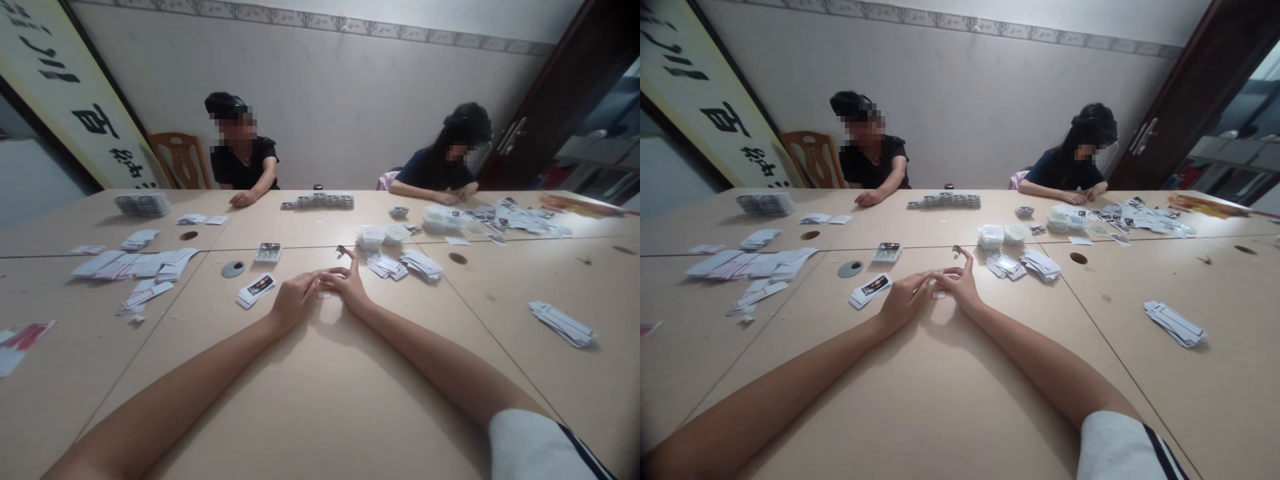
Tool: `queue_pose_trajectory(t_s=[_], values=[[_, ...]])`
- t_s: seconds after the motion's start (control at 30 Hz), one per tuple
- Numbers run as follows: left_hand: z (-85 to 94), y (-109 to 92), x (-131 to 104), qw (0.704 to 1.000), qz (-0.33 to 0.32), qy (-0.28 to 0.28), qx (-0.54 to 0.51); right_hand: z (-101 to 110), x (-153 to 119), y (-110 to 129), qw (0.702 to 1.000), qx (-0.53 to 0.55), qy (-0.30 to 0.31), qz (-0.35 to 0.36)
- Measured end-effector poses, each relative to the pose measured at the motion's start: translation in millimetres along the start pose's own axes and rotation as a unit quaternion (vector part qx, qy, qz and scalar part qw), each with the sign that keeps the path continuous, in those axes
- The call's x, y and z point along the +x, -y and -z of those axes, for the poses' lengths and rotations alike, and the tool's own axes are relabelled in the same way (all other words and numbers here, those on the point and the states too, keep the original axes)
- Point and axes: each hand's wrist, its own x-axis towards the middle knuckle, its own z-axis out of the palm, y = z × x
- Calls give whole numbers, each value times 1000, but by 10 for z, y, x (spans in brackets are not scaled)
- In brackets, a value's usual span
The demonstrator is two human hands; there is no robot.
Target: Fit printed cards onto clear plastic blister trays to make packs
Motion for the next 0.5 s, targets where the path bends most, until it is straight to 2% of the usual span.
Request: queue_pose_trajectory(t_s=[0.5], values=[[-28,35,-23,992,-27,8,125,-59,-39,1,999,53,-3,-8]])
